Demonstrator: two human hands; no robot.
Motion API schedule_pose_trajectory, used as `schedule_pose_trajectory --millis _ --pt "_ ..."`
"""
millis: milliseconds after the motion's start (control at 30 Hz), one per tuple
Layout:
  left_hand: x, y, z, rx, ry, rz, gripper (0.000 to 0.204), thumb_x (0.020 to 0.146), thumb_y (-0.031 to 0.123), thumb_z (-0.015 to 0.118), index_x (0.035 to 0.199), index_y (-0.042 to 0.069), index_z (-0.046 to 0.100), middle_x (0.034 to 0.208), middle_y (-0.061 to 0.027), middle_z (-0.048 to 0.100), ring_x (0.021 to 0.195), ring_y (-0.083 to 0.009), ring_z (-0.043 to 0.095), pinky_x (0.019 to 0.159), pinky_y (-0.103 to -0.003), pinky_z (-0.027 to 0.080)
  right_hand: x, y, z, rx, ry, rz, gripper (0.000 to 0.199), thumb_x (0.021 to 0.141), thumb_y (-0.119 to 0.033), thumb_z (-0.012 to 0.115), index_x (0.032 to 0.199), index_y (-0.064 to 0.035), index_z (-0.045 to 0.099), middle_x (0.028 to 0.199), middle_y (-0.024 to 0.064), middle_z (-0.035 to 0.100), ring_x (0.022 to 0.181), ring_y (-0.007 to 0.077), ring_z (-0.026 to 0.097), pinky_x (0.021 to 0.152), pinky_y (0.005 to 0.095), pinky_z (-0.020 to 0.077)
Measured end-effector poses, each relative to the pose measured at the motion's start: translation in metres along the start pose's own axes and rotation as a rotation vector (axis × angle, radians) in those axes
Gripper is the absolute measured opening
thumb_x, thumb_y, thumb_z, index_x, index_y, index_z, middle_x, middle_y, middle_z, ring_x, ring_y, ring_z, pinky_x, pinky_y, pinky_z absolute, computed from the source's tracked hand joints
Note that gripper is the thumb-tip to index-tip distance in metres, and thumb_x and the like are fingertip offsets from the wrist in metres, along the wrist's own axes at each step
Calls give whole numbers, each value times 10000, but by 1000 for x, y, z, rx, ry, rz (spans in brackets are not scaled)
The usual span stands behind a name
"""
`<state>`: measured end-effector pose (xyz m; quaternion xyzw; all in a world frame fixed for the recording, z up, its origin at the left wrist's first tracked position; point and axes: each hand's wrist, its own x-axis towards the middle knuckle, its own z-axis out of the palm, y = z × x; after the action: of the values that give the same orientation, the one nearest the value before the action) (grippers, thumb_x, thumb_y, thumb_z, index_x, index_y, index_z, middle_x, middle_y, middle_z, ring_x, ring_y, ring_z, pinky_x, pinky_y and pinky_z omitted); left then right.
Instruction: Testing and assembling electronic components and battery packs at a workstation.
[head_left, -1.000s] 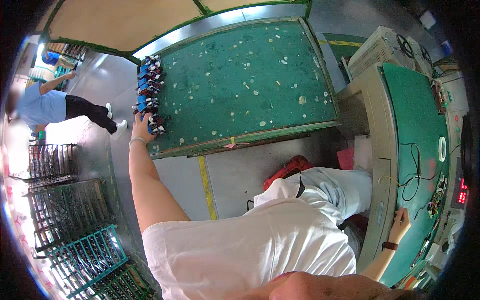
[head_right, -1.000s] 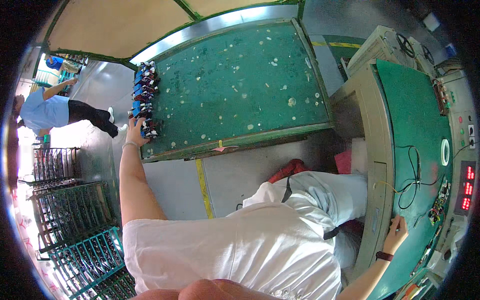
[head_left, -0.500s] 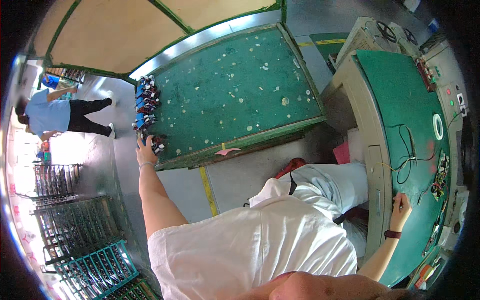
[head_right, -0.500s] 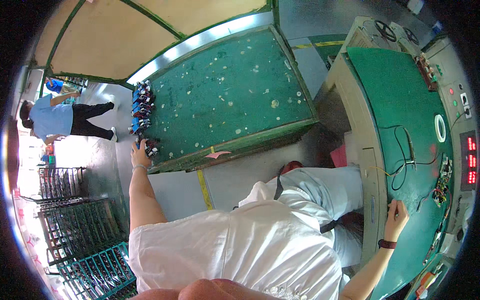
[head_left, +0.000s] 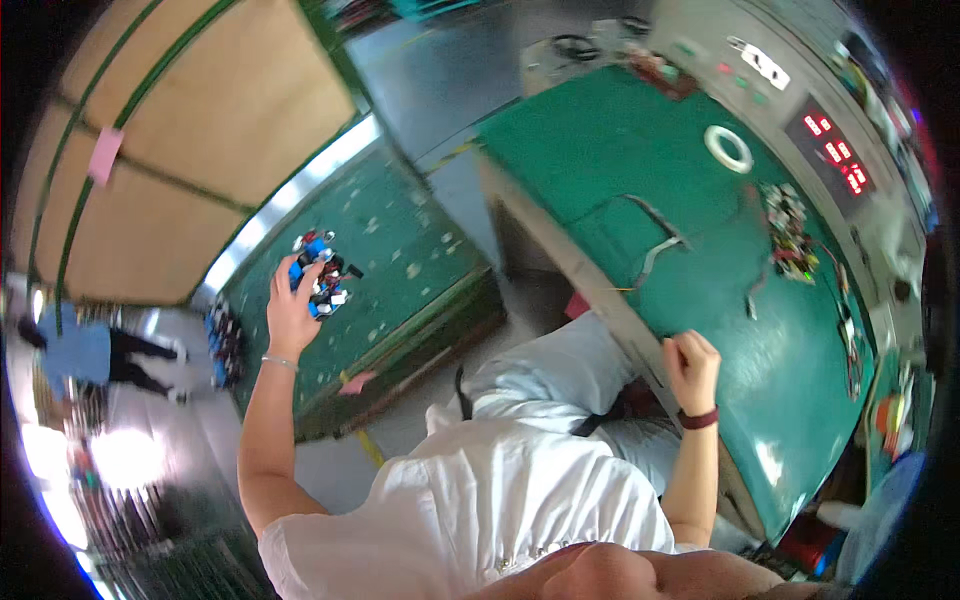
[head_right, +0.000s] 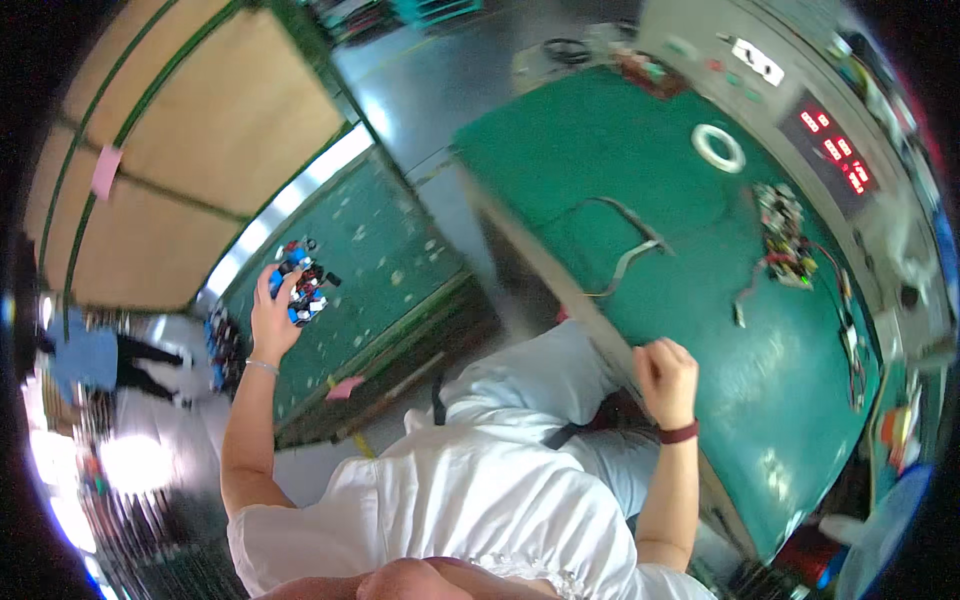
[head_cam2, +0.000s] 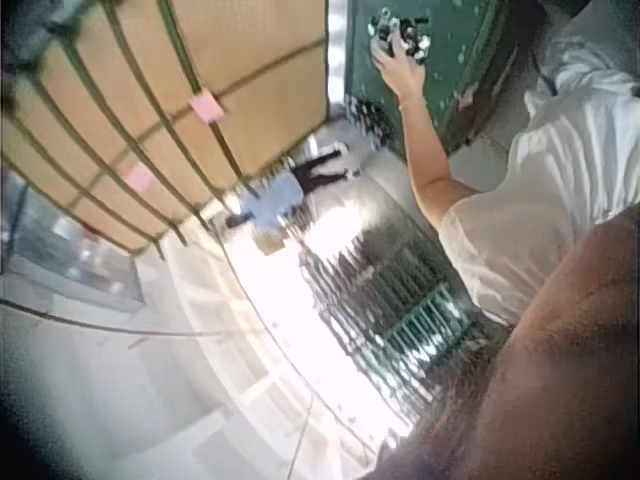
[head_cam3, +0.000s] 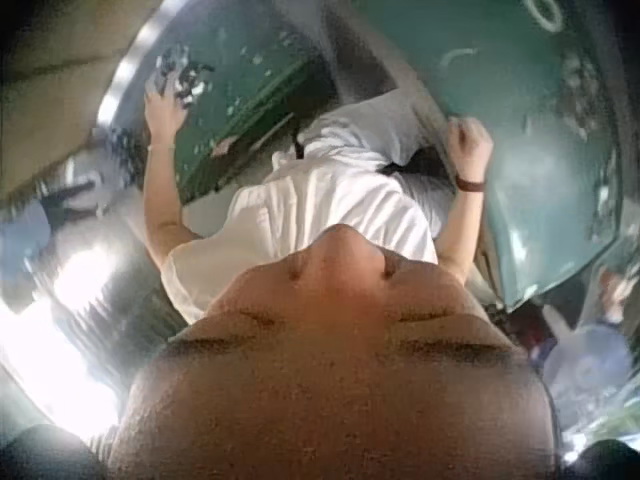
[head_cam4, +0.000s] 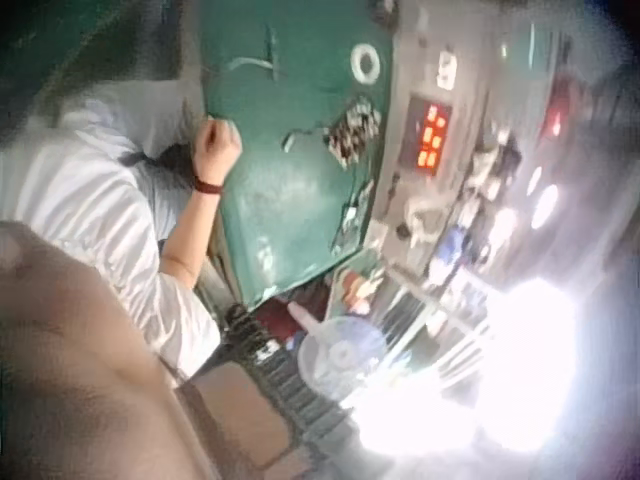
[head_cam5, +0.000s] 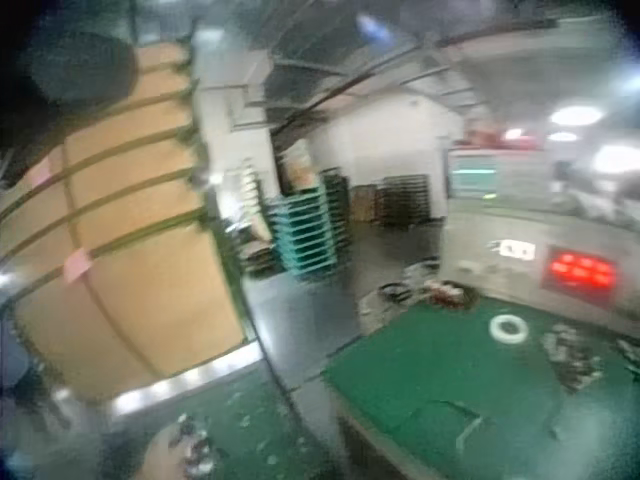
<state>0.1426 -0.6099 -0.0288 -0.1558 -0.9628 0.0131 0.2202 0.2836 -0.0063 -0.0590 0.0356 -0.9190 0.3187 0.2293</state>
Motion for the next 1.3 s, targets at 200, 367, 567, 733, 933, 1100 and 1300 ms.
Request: schedule_pose_trajectory --millis 200,367,567,733,933,1100,1300 --pt "227 143 6 -175 79 539 832 699 2 790 1442 312 580 1488 -134 446 1236 -415 571 1025 -477 534 0 -6 -2 35 56 -10 186 862 -71 743 750 -32 600 675 119 562 618 337 585 576 440 461" --pt "369 272 31 -216 108 796 777 714 79 834 1400 333 571 1484 -131 464 1183 -428 612 955 -497 577 1 -8 -3 22 83 -32 225 848 -92 754 722 -40 574 687 125 573 646 351 604 607 455 491" --pt "466 378 71 -110 -51 918 756 691 101 849 1366 308 578 1468 -114 477 1145 -402 640 959 -503 566 4 -8 -5 49 129 8 214 845 -81 757 721 -44 587 675 123 575 634 346 607 598 447 495" --pt "497 404 100 -122 -208 969 1005 564 52 911 1446 320 511 1470 -109 488 1135 -392 663 985 -486 564 6 -7 -5 88 179 43 190 825 -53 772 735 -41 606 667 108 577 619 324 602 589 432 487" --pt "485 388 110 -246 -121 705 1376 505 115 1007 1620 413 258 1697 -110 246 1398 -441 476 1106 -534 497 6 -6 -5 85 160 43 198 817 -55 779 728 -50 601 652 93 552 597 308 577 583 427 467" --pt "432 345 118 -365 -35 572 1143 705 291 937 1630 285 266 1698 -112 237 1444 -455 413 1143 -547 447 -7 -10 -3 33 199 -62 178 784 -37 778 743 -58 606 662 81 533 590 303 544 570 424 436" --pt "343 240 139 -534 85 417 860 890 287 797 1598 137 332 1654 -189 303 1460 -441 395 1194 -508 378 -113 -27 25 496 150 304 65 819 22 666 866 -16 691 695 95 595 606 228 561 574 335 439"
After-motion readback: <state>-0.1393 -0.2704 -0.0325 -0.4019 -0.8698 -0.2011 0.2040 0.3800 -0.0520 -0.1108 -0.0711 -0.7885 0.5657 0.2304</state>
